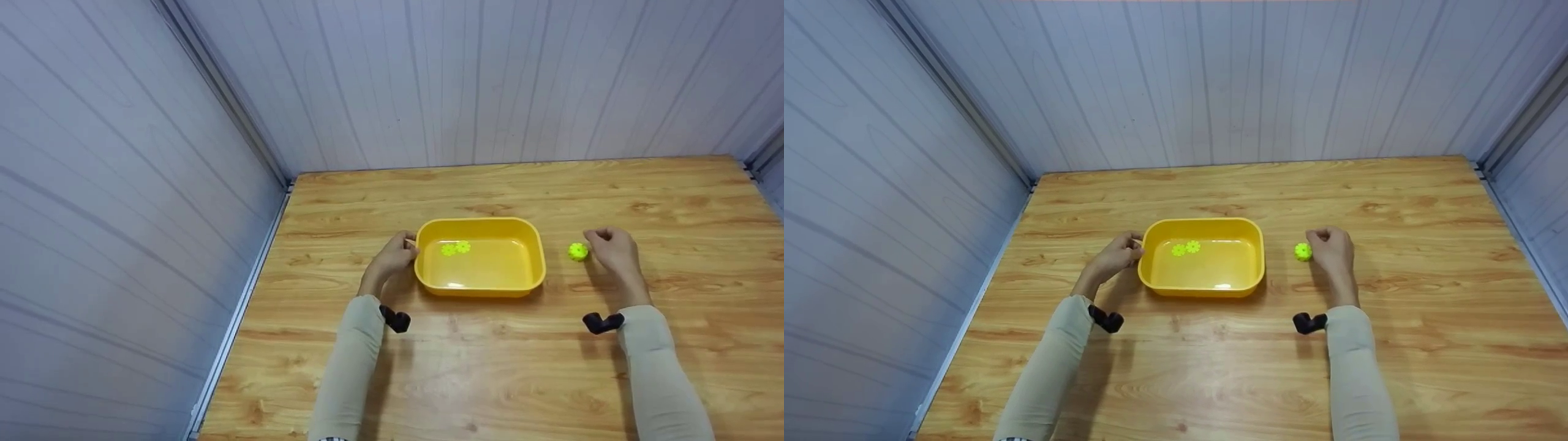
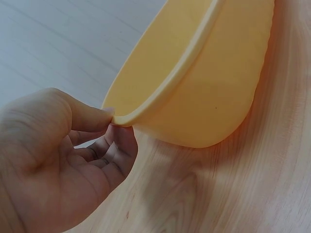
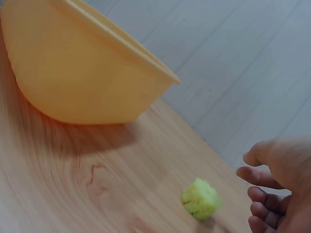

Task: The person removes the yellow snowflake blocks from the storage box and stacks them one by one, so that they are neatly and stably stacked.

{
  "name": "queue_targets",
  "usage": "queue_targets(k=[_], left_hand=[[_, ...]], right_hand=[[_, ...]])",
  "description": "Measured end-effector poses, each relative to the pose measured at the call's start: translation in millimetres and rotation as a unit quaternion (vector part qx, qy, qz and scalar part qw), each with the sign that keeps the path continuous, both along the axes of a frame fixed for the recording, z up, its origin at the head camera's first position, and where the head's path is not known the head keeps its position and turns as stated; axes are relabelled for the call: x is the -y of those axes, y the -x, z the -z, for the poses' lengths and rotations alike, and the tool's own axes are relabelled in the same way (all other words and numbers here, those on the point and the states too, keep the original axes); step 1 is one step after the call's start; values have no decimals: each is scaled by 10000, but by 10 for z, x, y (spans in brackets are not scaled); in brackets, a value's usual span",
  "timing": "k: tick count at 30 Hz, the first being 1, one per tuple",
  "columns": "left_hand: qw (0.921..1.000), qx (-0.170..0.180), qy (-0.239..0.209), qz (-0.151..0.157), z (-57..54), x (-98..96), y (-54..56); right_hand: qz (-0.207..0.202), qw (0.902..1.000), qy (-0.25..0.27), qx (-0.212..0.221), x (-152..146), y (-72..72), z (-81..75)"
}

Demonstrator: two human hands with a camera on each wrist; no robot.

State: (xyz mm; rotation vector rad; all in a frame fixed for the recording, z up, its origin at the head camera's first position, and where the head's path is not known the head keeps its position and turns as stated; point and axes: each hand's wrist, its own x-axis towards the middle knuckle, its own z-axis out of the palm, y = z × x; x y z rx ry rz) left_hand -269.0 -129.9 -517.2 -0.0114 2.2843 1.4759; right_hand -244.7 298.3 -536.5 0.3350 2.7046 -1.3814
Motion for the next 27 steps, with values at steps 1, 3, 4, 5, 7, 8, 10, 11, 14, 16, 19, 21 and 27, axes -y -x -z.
queue_targets(k=[1, 3, 4, 5, 7, 8, 10, 11, 14, 16, 19, 21, 27], left_hand=[[10000, 6, -36, 1, 0, 1, -2], [10000, 6, -99, -3, -2, 2, -5], [9999, 8, -126, -1, -2, 1, -8], [9999, -9, -126, -2, -2, 0, -7], [9999, -22, -109, -5, 3, -1, -5], [9999, -35, -106, -2, 5, -3, -4], [10000, -43, -88, -4, 7, -5, -1], [10000, -46, -68, -10, 6, -6, -1], [10000, -40, -4, -11, 5, -7, -2], [10000, -32, 41, -14, 9, -4, 0], [10000, -38, 45, -9, 11, -4, 1], [10000, -53, 45, -15, 13, -3, 1], [10000, -43, 30, -30, 17, 2, -3]], right_hand=[[-4, 10000, 20, -32, 23, 3, -22], [-1, 9999, 33, -103, 74, 14, -65], [-5, 9999, 8, -128, 101, 21, -85], [0, 9999, -7, -154, 131, 25, -109], [-1, 9998, -4, -211, 194, 35, -151], [-11, 9997, -12, -260, 223, 42, -168], [-56, 9995, 61, -318, 289, 51, -206], [-83, 9993, 107, -357, 325, 54, -225], [-153, 9987, 133, -474, 429, 77, -272], [-213, 9982, 105, -551, 503, 97, -299], [-314, 9970, 19, -703, 613, 131, -332], [-400, 9962, -15, -767, 687, 149, -350], [-605, 9943, -3, -874, 900, 183, -372]])
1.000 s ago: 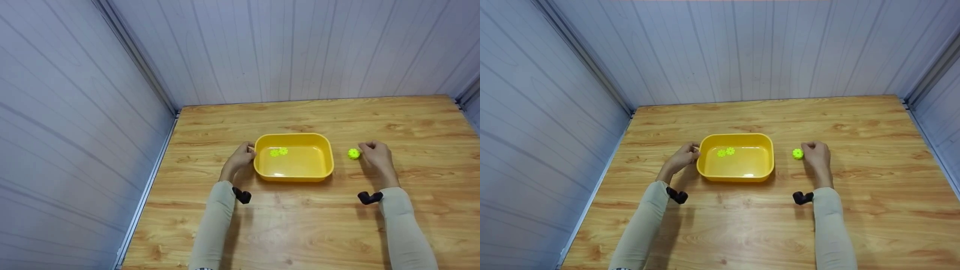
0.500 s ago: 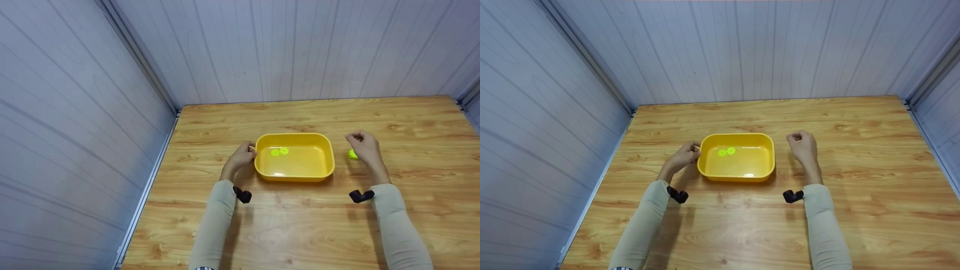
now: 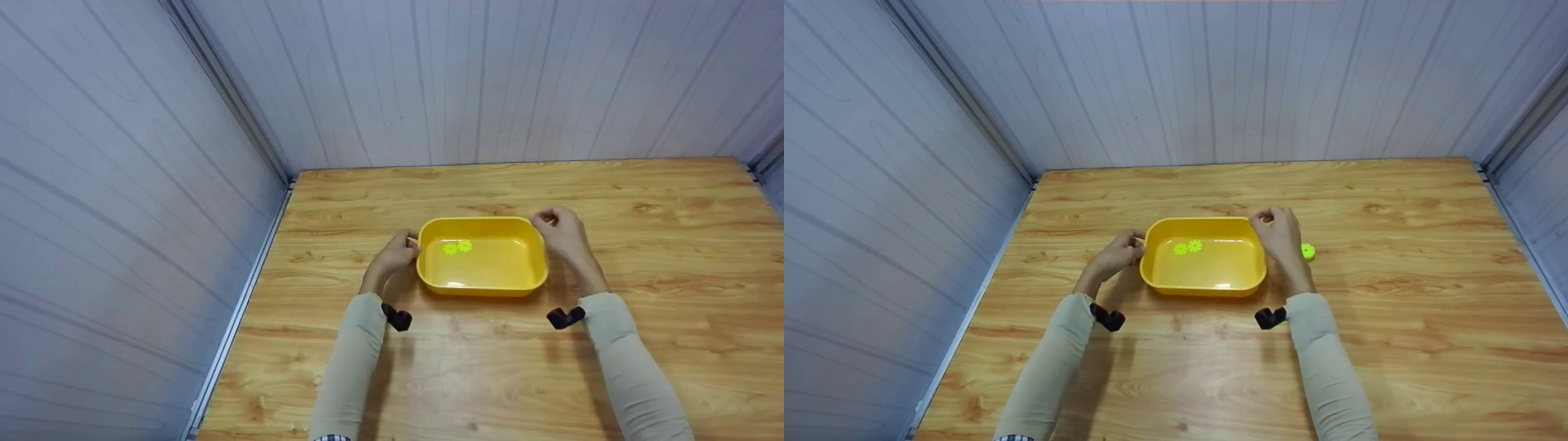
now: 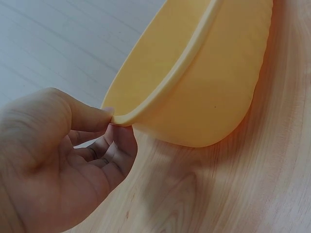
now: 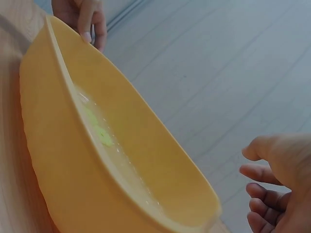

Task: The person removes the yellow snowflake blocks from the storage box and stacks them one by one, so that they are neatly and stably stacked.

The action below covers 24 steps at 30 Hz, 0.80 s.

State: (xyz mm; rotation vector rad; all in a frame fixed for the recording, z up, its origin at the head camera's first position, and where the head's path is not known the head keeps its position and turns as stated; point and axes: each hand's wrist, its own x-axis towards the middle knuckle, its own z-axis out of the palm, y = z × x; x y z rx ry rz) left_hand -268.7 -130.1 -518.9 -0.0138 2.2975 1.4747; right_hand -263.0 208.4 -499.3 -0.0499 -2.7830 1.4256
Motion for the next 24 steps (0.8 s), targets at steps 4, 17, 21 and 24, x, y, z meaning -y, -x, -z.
queue_targets(k=[4, 17, 21, 24], left_hand=[[10000, 29, -3, 24, -17, 2, -2], [9999, 118, -7, -79, -1, 1, 6], [9999, 91, -17, -63, -6, -4, 5], [10000, 66, -6, -63, -11, -3, 3]], right_hand=[[-142, 9998, -29, -166, 121, 25, 1], [-651, 9975, 125, -255, 483, 83, 113], [-715, 9971, 149, -233, 554, 93, 158], [-756, 9969, 45, -195, 595, 117, 202]])
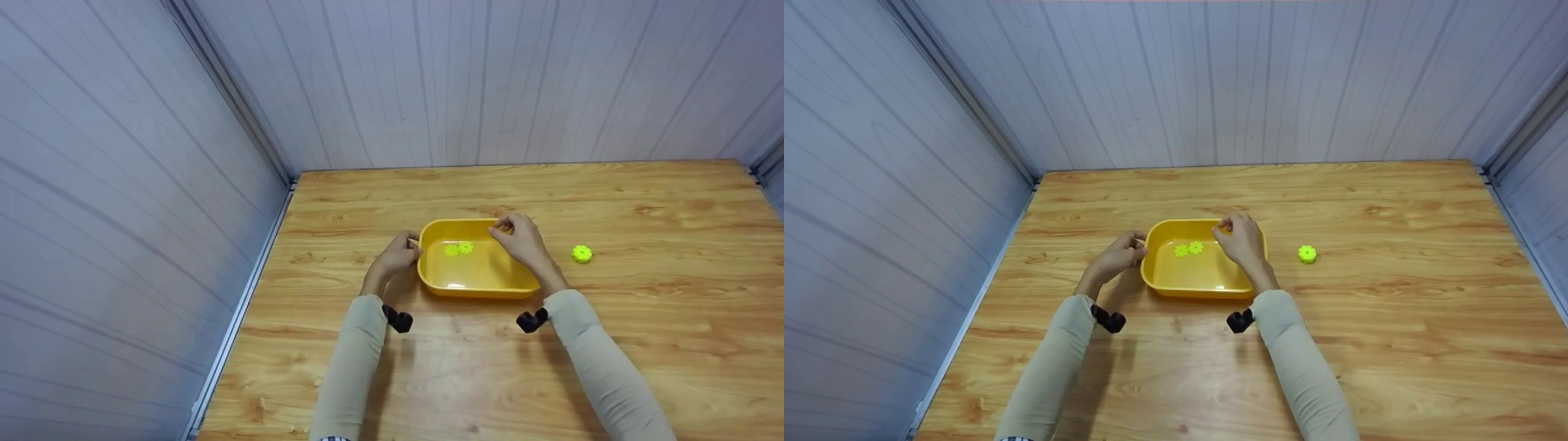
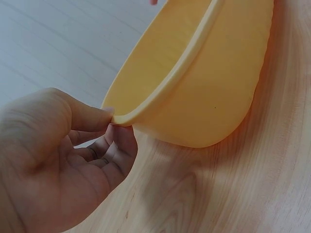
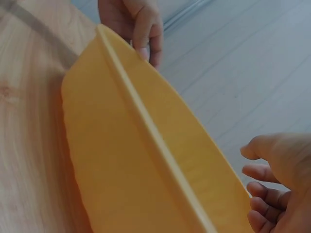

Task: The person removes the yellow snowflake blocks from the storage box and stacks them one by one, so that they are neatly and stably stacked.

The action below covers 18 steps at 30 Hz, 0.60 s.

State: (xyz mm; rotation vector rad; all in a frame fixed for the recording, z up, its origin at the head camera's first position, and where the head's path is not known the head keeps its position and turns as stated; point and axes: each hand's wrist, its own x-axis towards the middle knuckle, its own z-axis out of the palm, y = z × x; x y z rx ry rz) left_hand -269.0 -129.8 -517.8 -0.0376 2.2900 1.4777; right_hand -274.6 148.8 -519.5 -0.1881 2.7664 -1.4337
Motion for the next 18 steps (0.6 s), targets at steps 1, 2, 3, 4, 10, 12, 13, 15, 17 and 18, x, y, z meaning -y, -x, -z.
queue_targets(k=[1, 2, 3, 4, 10, 12, 13, 15, 17, 18], left_hand=[[10000, -8, 13, 1, -2, 0, -1], [10000, -17, 22, 1, -2, 0, 1], [10000, -21, 26, -4, -2, 1, 0], [10000, -30, 32, -11, -1, 3, -1], [9998, -117, -101, 82, 12, 8, -1], [9997, -130, -154, 104, 17, 7, 2], [9997, -135, -175, 110, 20, 6, 5], [9997, -134, -173, 92, 20, 3, 6], [9998, -127, -165, 80, 19, 1, 9], [9998, -122, -154, 79, 15, -1, 8]], right_hand=[[-15, 10000, -66, 5, 12, 7, 12], [-44, 9999, -116, 14, 24, 14, 25], [-90, 9998, -169, 23, 35, 22, 39], [-125, 9997, -216, 38, 47, 29, 53], [-284, 9987, -378, 200, 127, 60, 121], [-293, 9982, -454, 278, 159, 71, 142], [-302, 9978, -506, 310, 174, 76, 152], [-359, 9970, -560, 399, 199, 85, 168], [-386, 9962, -602, 495, 227, 96, 184], [-416, 9957, -641, 517, 238, 101, 193]])
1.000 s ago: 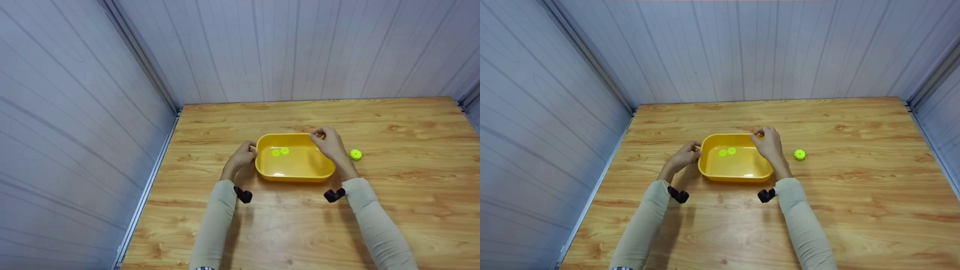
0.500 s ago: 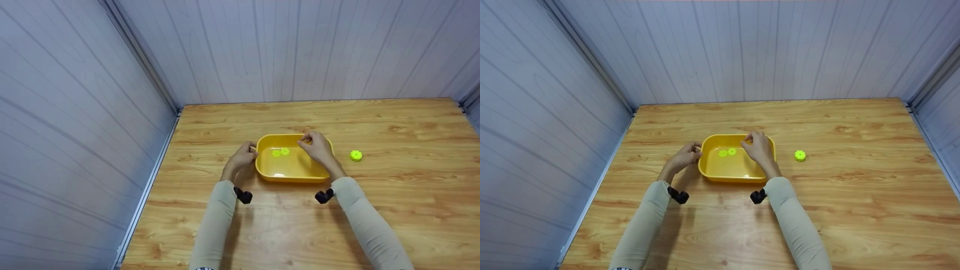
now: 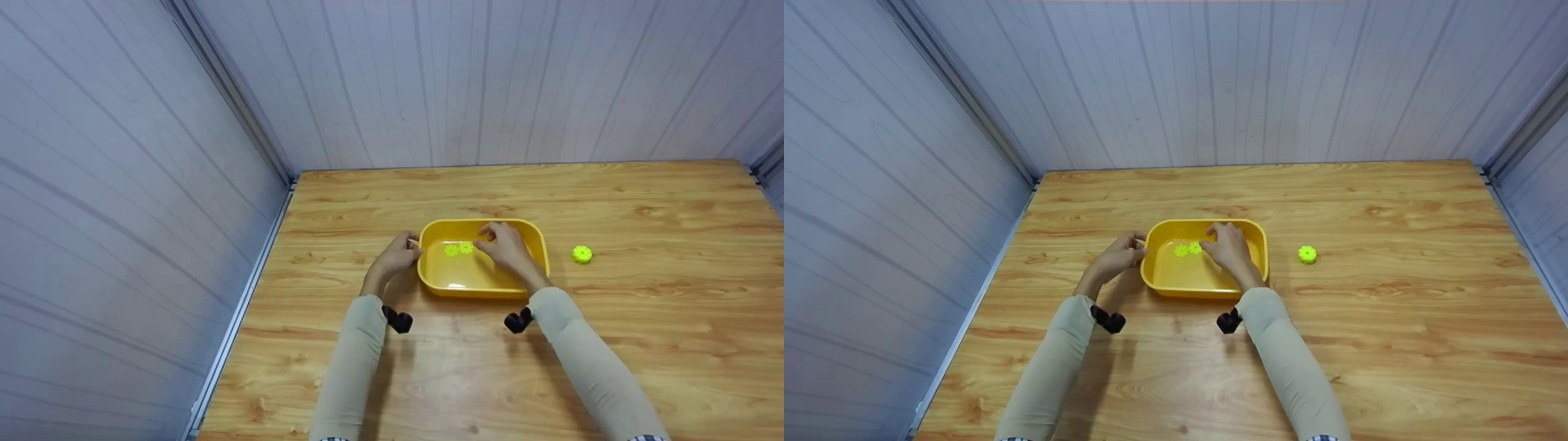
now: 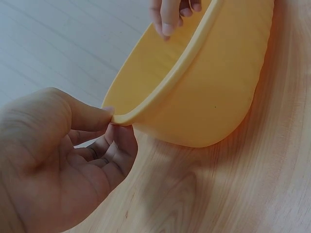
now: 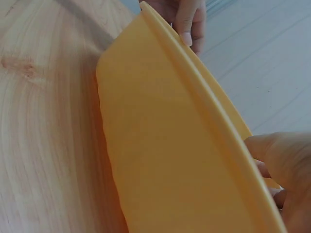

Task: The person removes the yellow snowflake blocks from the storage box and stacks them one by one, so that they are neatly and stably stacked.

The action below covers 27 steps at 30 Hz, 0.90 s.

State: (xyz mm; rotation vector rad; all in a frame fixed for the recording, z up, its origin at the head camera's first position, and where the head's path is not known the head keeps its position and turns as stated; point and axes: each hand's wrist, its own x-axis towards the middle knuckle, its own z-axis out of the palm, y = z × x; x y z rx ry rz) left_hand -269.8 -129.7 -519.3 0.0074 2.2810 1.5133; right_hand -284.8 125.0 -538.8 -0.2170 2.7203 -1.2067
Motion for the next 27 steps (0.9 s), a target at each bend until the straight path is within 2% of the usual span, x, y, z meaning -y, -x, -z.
queue_targets(k=[10, 16, 20, 27], left_hand=[[9999, 115, 31, -20, -4, 1, -7], [10000, -24, -8, -14, -6, -9, -13], [10000, -32, 5, -34, -9, -10, -19], [9999, -113, -17, -1, 5, -8, -17]], right_hand=[[-423, 9980, -384, 268, 92, 28, 74], [-556, 9964, -479, 430, 121, 27, 92], [-681, 9951, -612, 386, 141, 33, 81], [-794, 9913, -1049, 68, 165, 46, 80]])
